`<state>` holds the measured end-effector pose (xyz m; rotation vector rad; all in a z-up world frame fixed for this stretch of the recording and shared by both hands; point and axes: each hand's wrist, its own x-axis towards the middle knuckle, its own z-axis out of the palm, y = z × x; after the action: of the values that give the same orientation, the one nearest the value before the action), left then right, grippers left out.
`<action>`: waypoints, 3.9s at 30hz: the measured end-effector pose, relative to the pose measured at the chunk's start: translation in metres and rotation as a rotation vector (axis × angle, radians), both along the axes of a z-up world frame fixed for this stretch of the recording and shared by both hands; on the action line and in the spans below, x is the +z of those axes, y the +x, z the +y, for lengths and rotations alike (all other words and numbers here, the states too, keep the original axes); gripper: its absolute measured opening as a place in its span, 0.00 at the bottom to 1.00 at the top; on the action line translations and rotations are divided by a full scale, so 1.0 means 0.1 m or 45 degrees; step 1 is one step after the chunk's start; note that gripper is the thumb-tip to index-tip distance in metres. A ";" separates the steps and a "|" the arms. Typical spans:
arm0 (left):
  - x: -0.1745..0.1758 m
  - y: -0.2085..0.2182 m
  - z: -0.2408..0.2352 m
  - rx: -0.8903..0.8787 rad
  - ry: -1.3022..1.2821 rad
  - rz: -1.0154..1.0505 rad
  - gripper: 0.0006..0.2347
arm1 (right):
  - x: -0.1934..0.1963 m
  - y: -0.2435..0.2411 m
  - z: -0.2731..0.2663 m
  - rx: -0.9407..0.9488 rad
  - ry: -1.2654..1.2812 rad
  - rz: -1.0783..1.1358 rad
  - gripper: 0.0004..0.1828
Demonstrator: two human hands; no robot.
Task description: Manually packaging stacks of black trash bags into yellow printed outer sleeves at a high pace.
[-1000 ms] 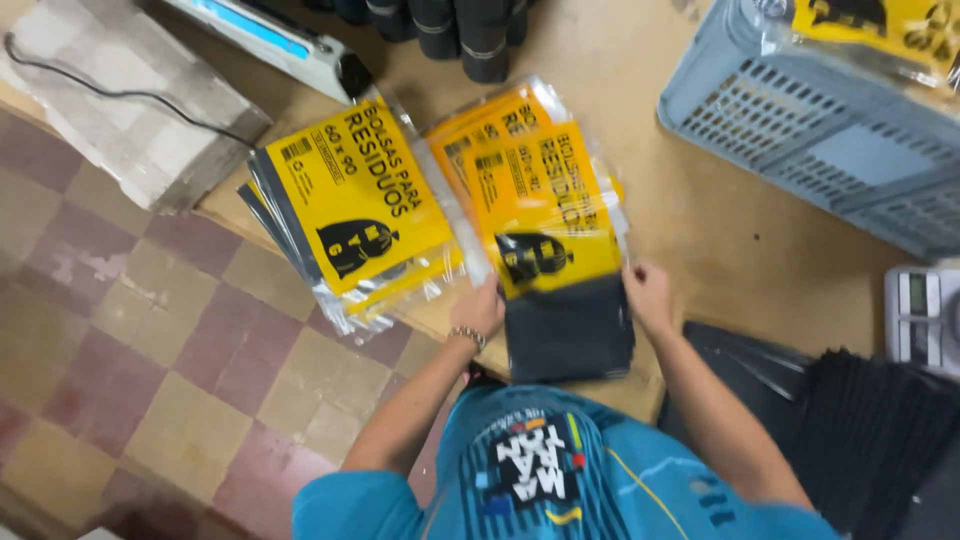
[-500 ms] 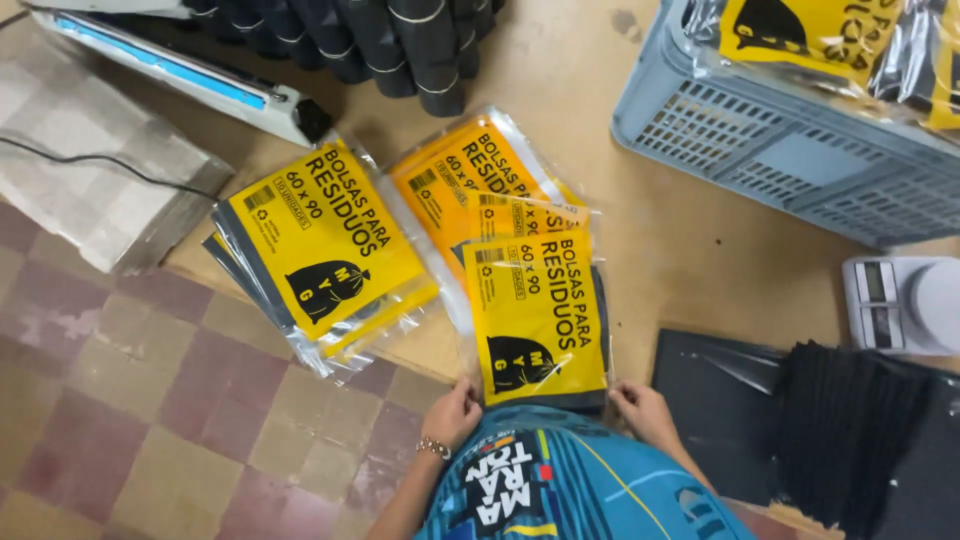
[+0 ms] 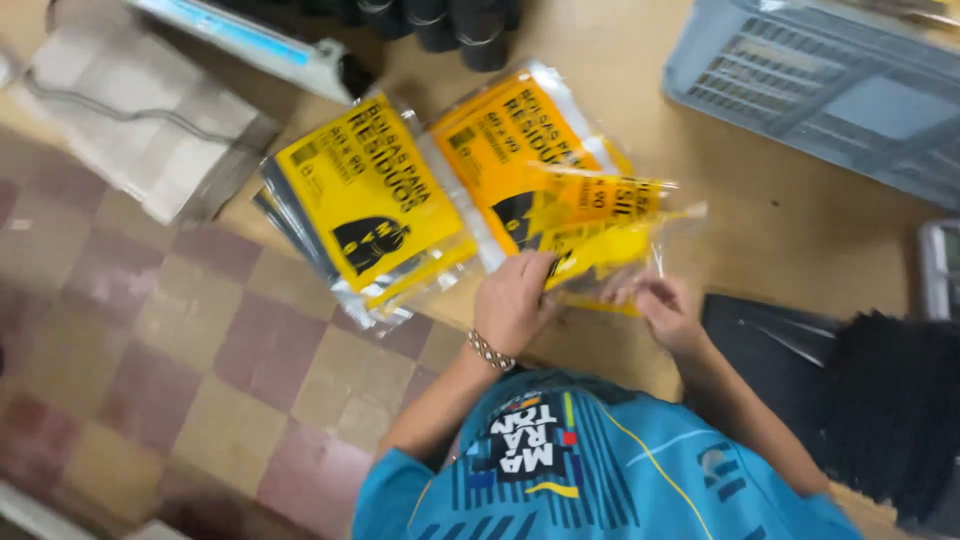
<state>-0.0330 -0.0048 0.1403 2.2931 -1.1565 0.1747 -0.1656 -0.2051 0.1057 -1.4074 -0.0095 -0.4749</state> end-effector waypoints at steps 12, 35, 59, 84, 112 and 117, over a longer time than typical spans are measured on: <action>1.48 1.07 1.34 0.469 0.013 -0.787 0.14 | -0.64 1.07 -0.47 -0.226 -0.633 0.801 0.21; -0.83 3.24 1.60 0.547 0.706 -0.073 0.14 | 0.04 1.98 1.34 0.120 -0.740 1.066 0.31; -0.09 4.01 1.24 0.284 1.003 0.581 0.28 | -0.72 2.42 1.99 0.261 0.396 1.177 0.23; -0.41 3.85 1.42 -0.072 1.042 0.676 0.27 | -0.61 2.18 2.84 -0.193 0.318 1.633 0.23; -0.57 3.40 2.01 -0.074 0.568 0.198 0.21 | -0.24 2.53 3.18 -0.405 -0.024 1.824 0.40; -0.47 3.76 1.98 -0.164 0.630 0.733 0.26 | 0.07 2.54 3.25 -0.489 0.100 1.805 0.33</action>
<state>0.3431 0.1937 0.0935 2.4081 -1.1045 -0.8520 0.0886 0.1199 0.1125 -1.4040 1.4141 0.2974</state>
